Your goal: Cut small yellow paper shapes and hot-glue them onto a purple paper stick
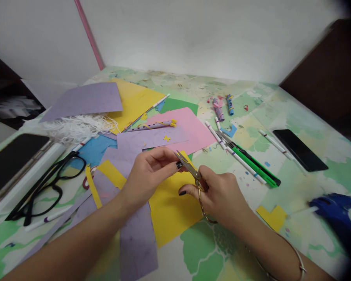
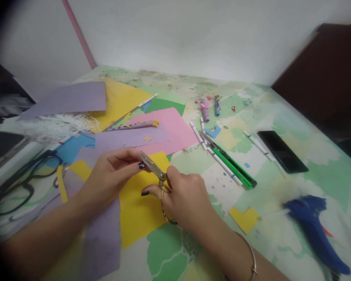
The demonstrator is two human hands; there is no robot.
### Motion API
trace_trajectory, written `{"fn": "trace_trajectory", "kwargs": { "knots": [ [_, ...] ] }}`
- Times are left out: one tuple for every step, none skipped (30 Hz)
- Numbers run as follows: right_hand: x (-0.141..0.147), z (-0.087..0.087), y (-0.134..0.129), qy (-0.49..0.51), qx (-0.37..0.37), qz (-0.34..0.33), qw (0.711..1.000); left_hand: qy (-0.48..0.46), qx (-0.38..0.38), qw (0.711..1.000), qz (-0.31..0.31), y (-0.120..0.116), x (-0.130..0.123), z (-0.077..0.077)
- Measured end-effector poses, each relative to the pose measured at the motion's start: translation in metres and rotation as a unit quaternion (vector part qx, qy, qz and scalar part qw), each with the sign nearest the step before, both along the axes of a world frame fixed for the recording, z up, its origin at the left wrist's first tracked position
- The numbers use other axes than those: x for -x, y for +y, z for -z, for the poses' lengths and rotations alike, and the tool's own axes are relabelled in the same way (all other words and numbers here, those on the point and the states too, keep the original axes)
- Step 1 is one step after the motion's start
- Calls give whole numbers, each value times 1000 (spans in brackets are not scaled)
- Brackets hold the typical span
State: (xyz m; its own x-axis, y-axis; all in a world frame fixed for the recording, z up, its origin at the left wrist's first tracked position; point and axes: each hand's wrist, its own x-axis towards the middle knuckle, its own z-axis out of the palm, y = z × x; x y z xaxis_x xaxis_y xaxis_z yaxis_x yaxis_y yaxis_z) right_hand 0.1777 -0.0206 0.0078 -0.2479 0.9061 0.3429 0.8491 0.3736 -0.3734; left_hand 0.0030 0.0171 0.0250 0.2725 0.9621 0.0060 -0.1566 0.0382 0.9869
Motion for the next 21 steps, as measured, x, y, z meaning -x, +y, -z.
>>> {"fn": "trace_trajectory", "kwargs": {
  "knots": [
    [0,0,0,1,0,-1,1000,2,-1,1000,1,0,0,0],
    [0,0,0,1,0,-2,1000,4,-2,1000,2,0,0,0],
    [0,-1,0,1,2,-2,1000,6,-2,1000,2,-1,0,-1],
    [0,-1,0,0,4,-2,1000,8,-2,1000,0,-1,0,-1],
    [0,-1,0,-1,5,-2,1000,9,-1,1000,-1,-1,0,-1],
    [-1,-1,0,-1,5,-2,1000,10,-2,1000,-1,-1,0,-1],
    [-1,-1,0,-2,5,-2,1000,9,-3,1000,-2,-1,0,0],
    [-1,-1,0,-2,5,-2,1000,9,-5,1000,-3,0,0,0],
    [-1,0,0,-2,6,-3,1000,8,-6,1000,-5,0,0,0],
    [-1,0,0,-2,5,-2,1000,7,-8,1000,-5,0,0,0],
    [-1,0,0,-2,4,-2,1000,7,-10,1000,-5,0,0,0],
    [-1,0,0,-2,2,-1,1000,6,-12,1000,-4,0,0,0],
    [-1,0,0,-3,1,0,1000,6,-12,1000,-3,0,0,0],
    [-1,1,1,-4,-1,1,1000,6,-13,1000,-1,1,0,0],
    [-1,1,1,-5,-2,0,1000,4,-15,1000,1,1,0,0],
    [-1,1,1,-7,-3,-1,1000,3,-16,1000,1,1,0,1],
    [-1,1,1,-9,-4,-2,1000,2,-16,1000,2,1,0,1],
    [-1,1,1,-10,-7,-2,1000,0,-17,1000,3,1,1,1],
    [-1,1,1,-11,-10,0,1000,-4,-18,1000,4,1,1,2],
    [-1,1,2,-12,-14,2,1000,-8,-19,1000,3,1,1,2],
    [-1,1,2,-13,-17,3,1000,-10,-19,1000,2,1,1,3]
  ]
}}
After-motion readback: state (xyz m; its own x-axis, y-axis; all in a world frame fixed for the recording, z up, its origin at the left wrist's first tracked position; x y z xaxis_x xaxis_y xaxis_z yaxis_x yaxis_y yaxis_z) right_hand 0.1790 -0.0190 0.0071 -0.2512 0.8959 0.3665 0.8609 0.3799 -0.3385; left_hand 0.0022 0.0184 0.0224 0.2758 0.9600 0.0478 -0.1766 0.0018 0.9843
